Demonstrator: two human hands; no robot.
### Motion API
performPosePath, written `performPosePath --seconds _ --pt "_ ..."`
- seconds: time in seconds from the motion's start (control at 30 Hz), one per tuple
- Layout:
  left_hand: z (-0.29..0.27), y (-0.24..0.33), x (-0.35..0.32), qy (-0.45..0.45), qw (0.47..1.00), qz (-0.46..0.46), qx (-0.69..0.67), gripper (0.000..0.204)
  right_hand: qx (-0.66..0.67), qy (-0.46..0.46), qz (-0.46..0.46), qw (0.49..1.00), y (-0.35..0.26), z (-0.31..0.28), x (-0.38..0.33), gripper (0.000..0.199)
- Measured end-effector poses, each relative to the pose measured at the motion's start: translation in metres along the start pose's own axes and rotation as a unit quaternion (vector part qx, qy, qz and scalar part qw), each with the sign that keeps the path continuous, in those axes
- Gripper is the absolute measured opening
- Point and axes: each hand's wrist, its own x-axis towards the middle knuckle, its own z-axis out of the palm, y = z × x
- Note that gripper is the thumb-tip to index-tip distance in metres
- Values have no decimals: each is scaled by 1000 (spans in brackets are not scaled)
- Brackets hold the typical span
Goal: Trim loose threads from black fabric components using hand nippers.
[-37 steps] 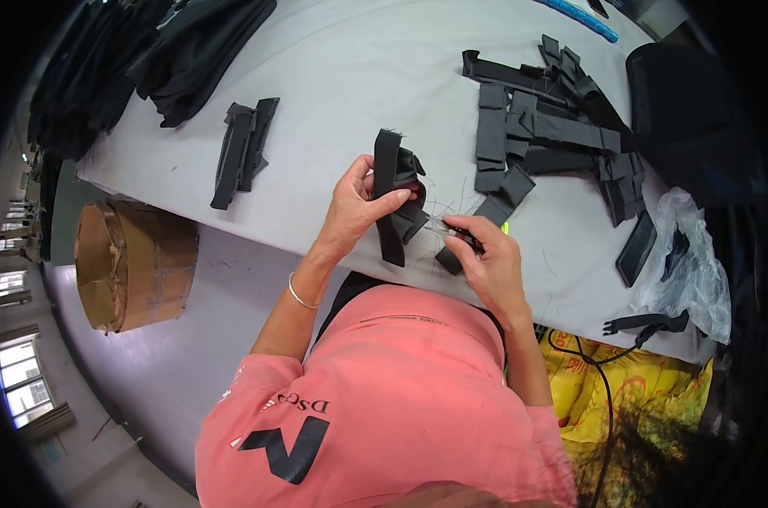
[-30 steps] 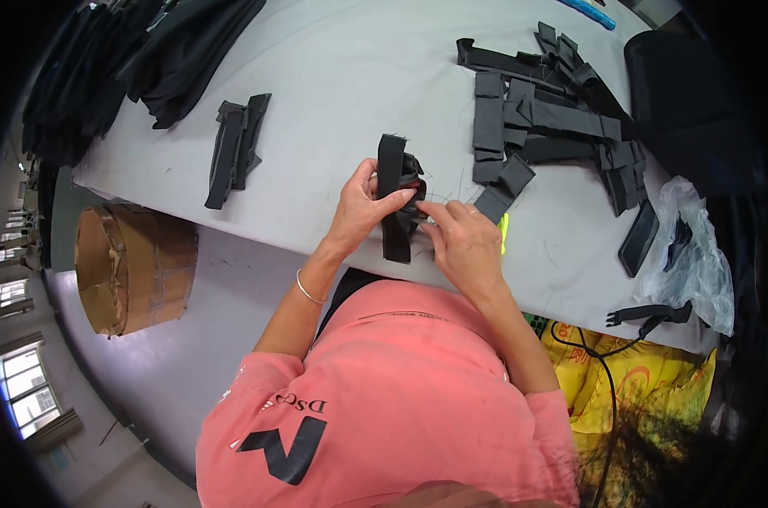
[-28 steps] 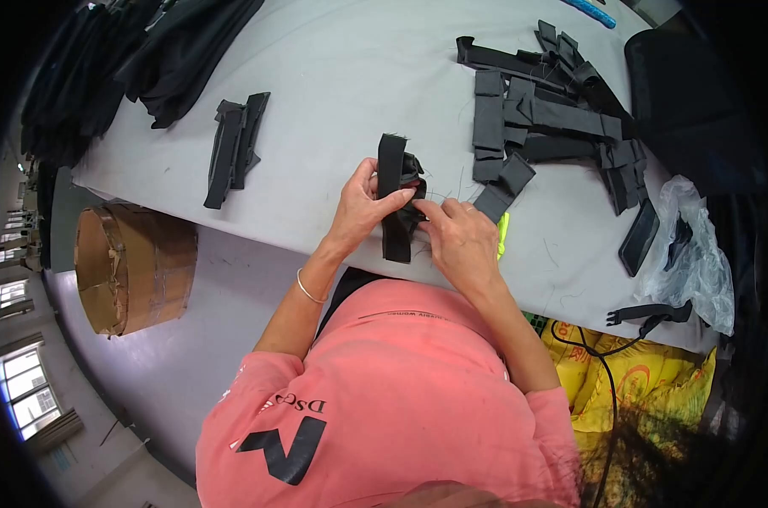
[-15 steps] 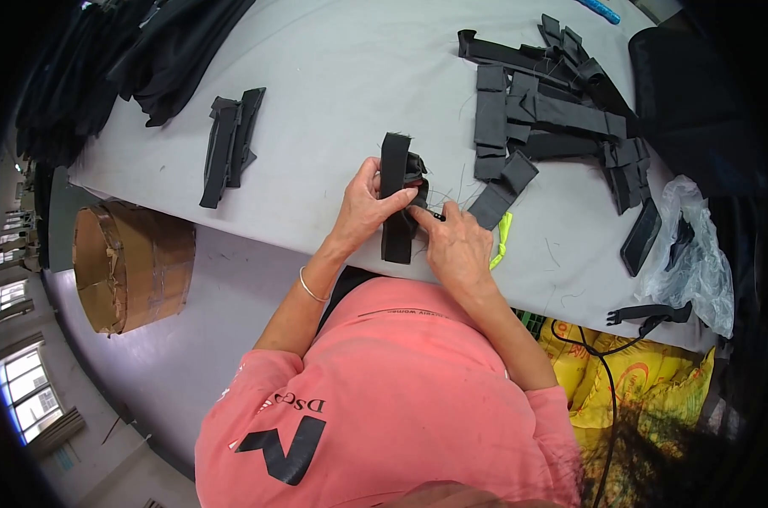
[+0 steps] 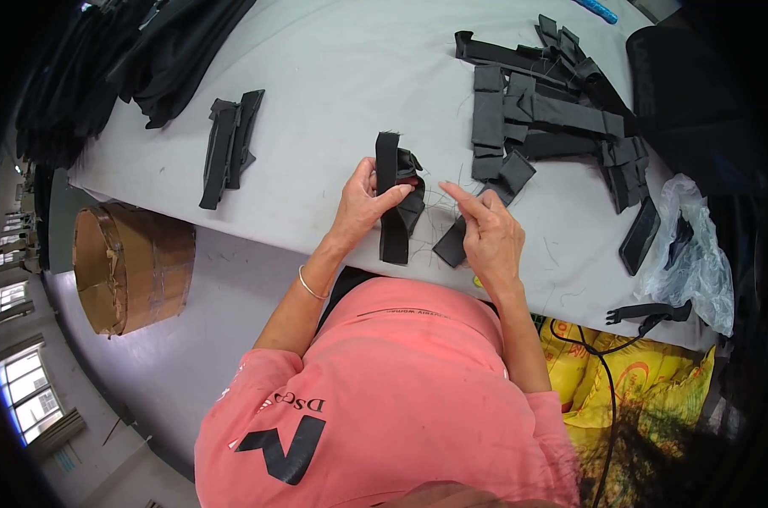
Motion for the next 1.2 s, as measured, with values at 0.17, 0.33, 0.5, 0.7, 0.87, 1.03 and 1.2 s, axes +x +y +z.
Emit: performPosePath --seconds 0.17,0.33,0.5,0.7,0.87,1.03,1.2 --pt "3 4 -2 3 1000 -6 0 41 -36 -29 -85 995 -12 12 -7 38" --pt "5 4 -2 9 1000 -5 -9 41 -110 -18 -121 986 -14 25 -11 44" --pt "3 -1 -2 9 1000 -2 -4 41 -138 -13 -125 982 -17 30 -14 43" --pt "3 -4 -2 10 1000 5 7 40 -159 -28 -91 983 -22 32 -17 39" --pt "4 -2 -3 13 1000 -3 -9 39 -128 -20 -78 989 -17 35 -16 39" --pt "2 -1 -2 8 1000 6 -9 38 -20 -11 5 1000 -10 29 -13 40" --pt "2 1 -1 9 1000 -1 -16 39 43 53 37 997 -3 18 -7 41"
